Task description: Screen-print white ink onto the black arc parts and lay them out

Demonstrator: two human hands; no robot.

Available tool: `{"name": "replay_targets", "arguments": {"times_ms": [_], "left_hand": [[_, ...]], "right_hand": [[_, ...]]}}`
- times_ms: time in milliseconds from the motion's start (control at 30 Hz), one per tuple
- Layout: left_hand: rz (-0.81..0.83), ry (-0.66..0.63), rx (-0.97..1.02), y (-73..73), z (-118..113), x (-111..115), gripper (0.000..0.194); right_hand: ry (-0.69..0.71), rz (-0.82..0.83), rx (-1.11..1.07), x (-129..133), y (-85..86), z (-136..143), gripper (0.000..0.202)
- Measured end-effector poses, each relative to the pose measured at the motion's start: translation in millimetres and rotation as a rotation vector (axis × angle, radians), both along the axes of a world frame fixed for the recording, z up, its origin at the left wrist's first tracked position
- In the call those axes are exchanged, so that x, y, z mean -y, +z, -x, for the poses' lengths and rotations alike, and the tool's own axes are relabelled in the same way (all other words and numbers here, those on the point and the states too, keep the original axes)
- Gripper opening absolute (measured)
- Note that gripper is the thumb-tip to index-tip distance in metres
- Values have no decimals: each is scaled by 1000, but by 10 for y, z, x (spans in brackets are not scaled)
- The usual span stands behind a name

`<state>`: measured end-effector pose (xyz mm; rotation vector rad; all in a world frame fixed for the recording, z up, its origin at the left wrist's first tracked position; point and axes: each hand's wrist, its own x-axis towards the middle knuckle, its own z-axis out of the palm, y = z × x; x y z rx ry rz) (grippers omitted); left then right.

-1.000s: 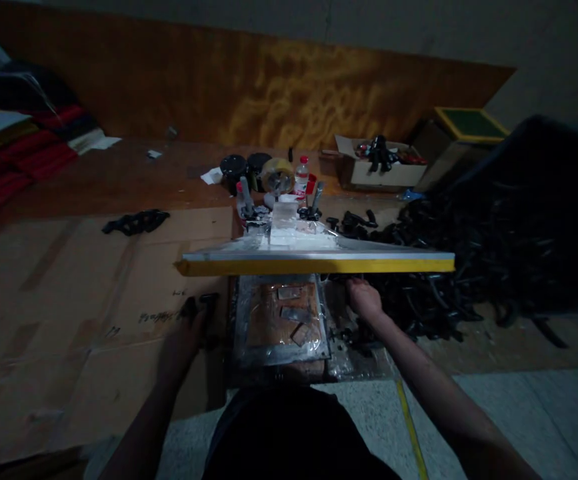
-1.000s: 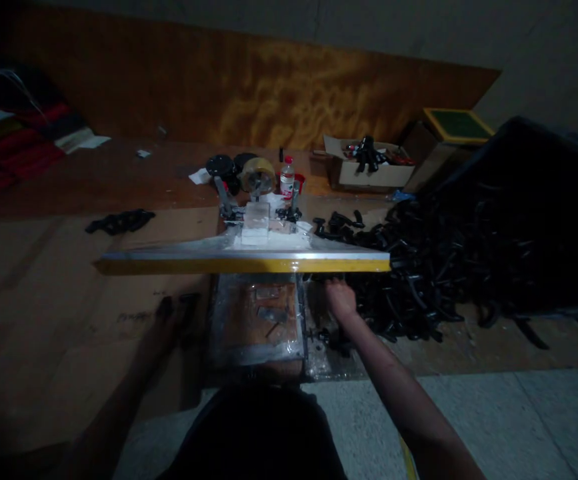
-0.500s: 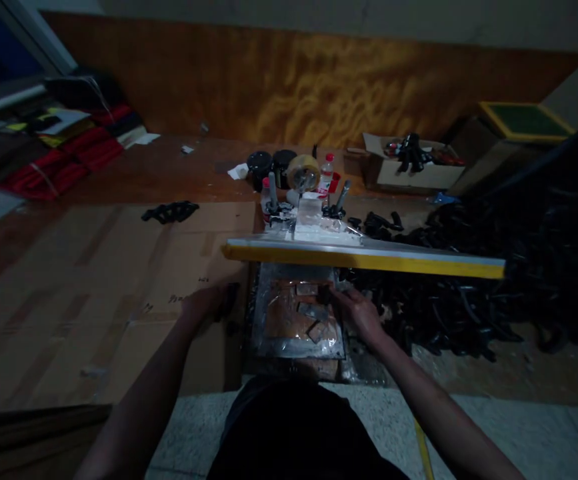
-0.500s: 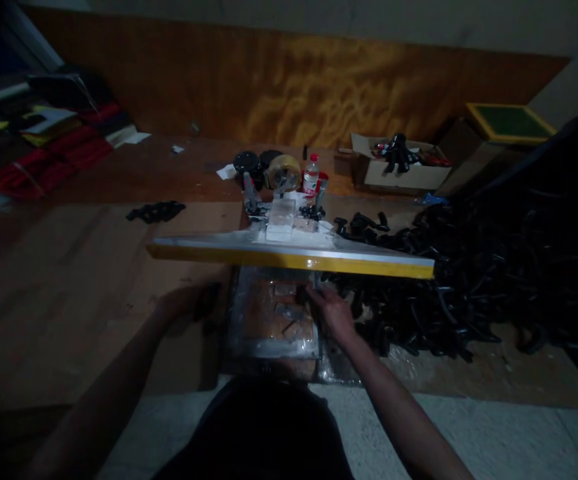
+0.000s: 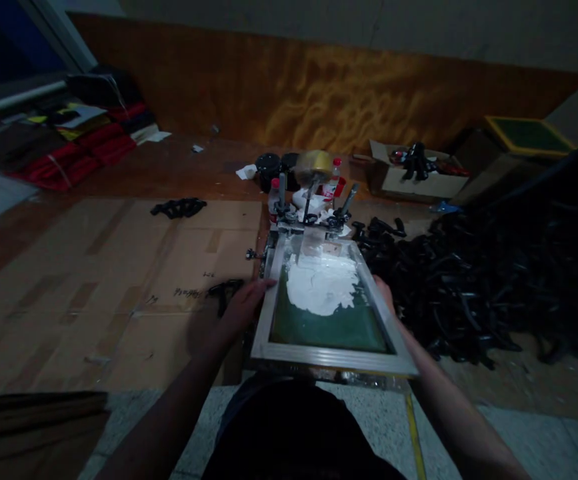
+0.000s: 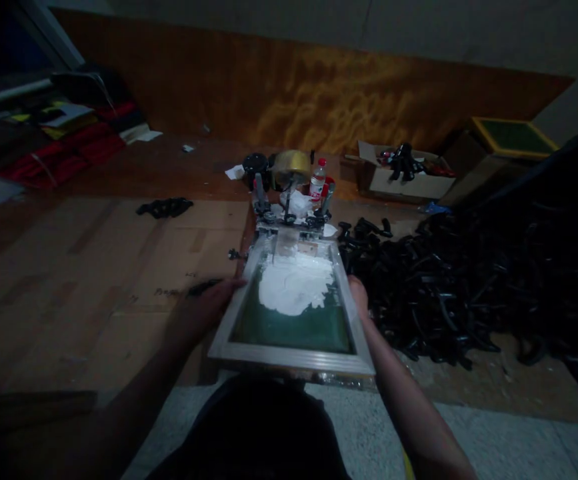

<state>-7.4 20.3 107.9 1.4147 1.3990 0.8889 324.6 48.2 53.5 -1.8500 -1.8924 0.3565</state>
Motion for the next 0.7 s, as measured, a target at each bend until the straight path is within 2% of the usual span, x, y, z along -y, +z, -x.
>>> {"name": "replay_targets", "arguments": {"times_ms": [67, 100, 133, 200, 233, 300, 367, 400, 500, 600, 633, 700], "left_hand": [[129, -20, -67, -315, 9, 118, 52], [174, -29, -101, -471, -1, 146, 59], [195, -37, -126, -617, -15, 156, 64], [177, -42, -160, -858, -41, 135, 68], [161, -43, -167, -947, -46, 113, 69], [150, -52, -172, -1063, -41, 73, 67], [159, -59, -162, -1117, -24, 54, 65], [157, -60, -150, -1129, -16, 53, 63], [155, -49, -104, -1127, -15, 70, 64], [167, -38, -46, -1079, -36, 84, 64], [174, -32, -33, -1056, -43, 87, 63], [191, -19, -28, -1009, -52, 91, 61]], "right_hand": [[-135, -101, 54, -160, 120, -86, 36], [-142, -156, 104, -244, 189, -39, 37], [-112, -202, 154, -326, 259, 63, 45], [48, -217, 263, -457, 380, 375, 64], [138, -176, 320, -496, 422, 549, 64], [267, -16, 419, -496, 447, 846, 46], [356, 149, 481, -381, 403, 1008, 25], [407, 198, 499, -289, 369, 1032, 21], [661, 206, 489, 1, 314, 945, 24], [894, 224, 424, 108, 375, 810, 22], [905, 238, 408, 98, 399, 787, 20], [817, 218, 390, 71, 404, 777, 15]]}}
